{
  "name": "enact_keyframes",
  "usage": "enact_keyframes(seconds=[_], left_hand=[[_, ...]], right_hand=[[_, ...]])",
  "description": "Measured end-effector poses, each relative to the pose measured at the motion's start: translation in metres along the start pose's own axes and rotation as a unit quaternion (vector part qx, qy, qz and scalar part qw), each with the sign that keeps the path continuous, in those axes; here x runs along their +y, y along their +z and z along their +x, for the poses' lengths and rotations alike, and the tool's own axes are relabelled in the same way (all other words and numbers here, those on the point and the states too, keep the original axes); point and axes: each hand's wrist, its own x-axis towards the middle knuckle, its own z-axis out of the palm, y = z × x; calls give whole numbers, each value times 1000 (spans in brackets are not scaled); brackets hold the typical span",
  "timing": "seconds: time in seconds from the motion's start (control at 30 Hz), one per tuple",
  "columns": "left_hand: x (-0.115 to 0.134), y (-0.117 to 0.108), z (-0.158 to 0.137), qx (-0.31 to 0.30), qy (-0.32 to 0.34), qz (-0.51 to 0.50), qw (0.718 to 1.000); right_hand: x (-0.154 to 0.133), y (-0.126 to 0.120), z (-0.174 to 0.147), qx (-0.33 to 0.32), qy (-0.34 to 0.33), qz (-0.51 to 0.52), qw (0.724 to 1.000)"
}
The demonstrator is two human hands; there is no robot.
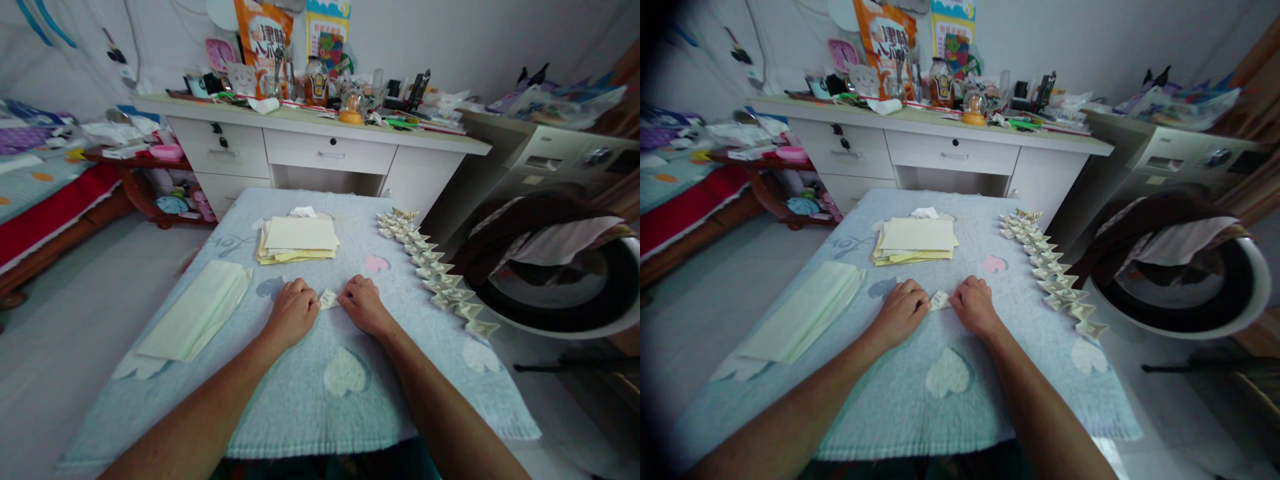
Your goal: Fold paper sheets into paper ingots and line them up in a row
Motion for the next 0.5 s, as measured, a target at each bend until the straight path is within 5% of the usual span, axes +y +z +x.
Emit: enact_keyframes(seconds=[0.5], left_hand=[[-4,1,-2,3,-23,12,1000]], right_hand=[[-2,4,1,13,16,-46,999]])
